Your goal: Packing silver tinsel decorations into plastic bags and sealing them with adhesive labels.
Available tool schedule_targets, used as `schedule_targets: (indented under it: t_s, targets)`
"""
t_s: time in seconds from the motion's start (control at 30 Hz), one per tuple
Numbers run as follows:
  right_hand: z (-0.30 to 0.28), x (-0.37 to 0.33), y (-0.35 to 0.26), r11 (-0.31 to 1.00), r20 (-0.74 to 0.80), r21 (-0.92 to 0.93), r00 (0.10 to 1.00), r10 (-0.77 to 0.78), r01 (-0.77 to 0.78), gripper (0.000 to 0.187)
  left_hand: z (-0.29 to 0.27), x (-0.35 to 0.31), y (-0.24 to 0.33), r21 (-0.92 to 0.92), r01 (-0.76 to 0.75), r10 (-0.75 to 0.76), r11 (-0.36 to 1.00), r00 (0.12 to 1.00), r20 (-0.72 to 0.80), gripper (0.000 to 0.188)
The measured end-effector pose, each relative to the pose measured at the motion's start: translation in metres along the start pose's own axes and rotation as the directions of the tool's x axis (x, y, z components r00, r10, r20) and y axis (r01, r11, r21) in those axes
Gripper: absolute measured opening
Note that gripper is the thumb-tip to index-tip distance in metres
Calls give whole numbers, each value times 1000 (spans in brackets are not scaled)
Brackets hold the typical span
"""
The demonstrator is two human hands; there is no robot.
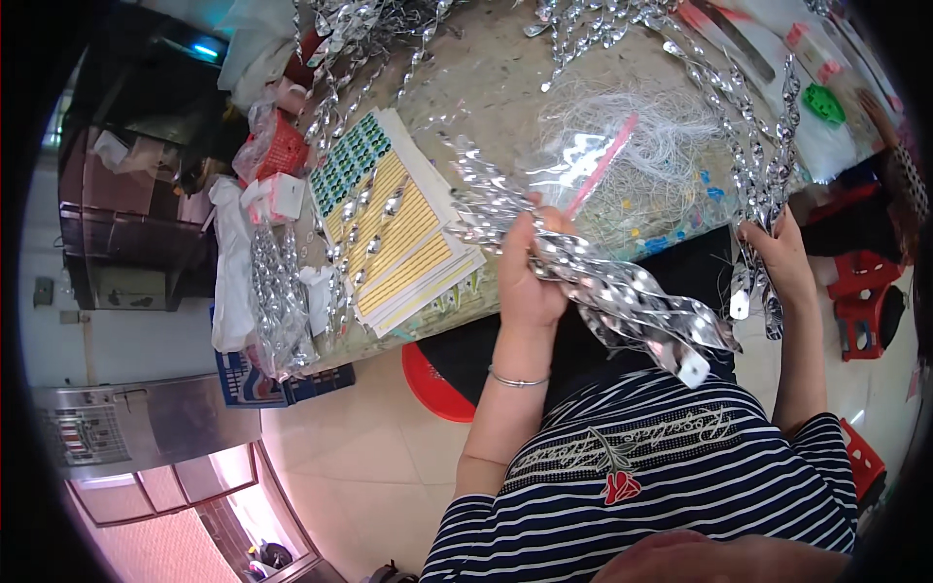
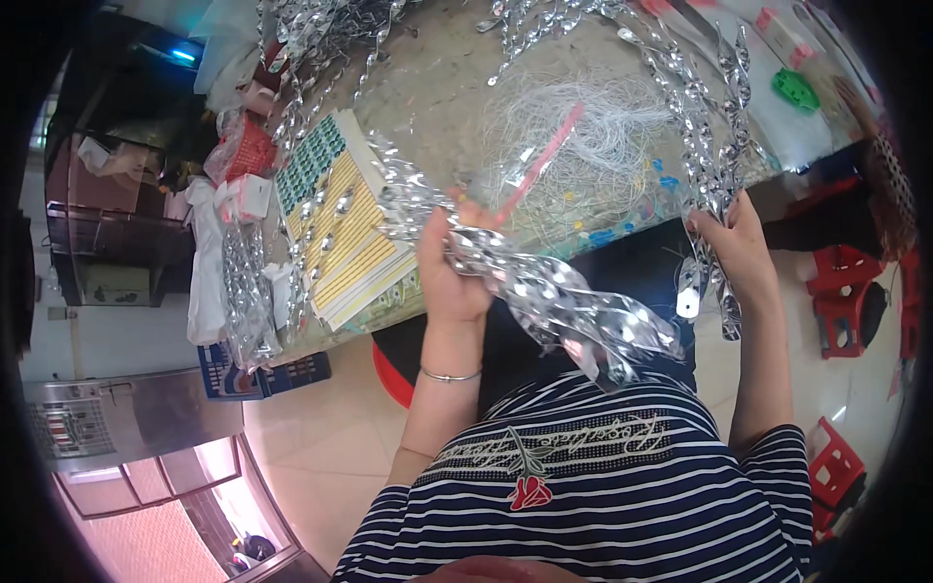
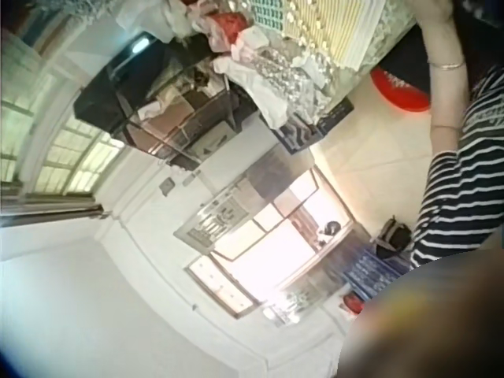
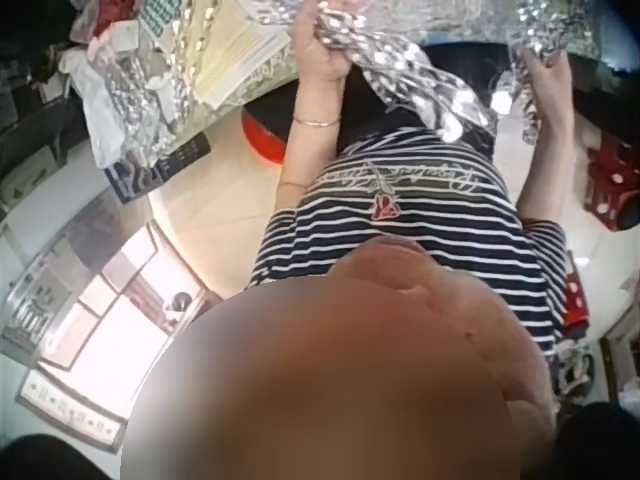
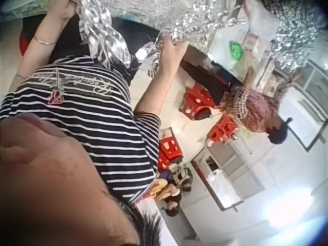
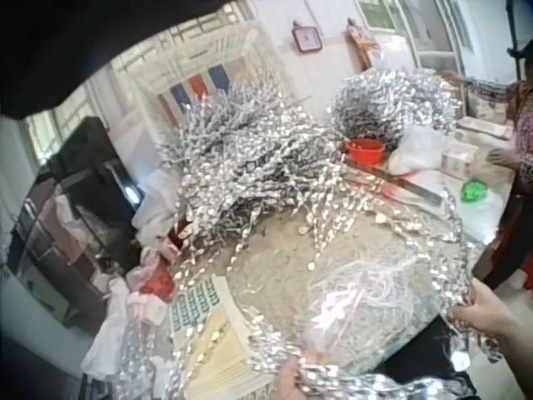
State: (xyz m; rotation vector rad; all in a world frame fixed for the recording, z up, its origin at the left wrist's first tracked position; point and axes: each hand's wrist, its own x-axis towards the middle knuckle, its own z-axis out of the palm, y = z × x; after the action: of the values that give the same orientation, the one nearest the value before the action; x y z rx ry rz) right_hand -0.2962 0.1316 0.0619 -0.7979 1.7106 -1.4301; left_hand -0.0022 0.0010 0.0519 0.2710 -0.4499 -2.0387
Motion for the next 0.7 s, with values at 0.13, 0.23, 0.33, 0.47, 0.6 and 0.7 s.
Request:
schedule_targets:
  t_s: [0.13,0.23,0.33,0.47,0.6,0.7]
  targets:
    - [9,-12,-9,1000,13,5,1000,19,-19,38,-7,9,39,19,-43,46,999,986,-158,25]
    - [5,-17,-8,992,84,-7,988,129,-129,40,-9,20,69,197,-52,110,979,948,-298,22]
    - [6,-24,-13,976,100,-72,972,212,-206,41,-22,34,94,254,11,72,967,947,-313,21]
    - [8,-35,-1,960,87,-130,962,259,-246,41,-36,52,110,328,13,102,944,938,-331,28]
    - [15,-38,-10,962,142,-125,956,258,-242,31,-26,72,95,408,34,203,912,828,-523,20]
    - [23,-39,-7,971,107,-124,970,217,-204,29,-29,84,95,471,21,214,882,873,-438,16]
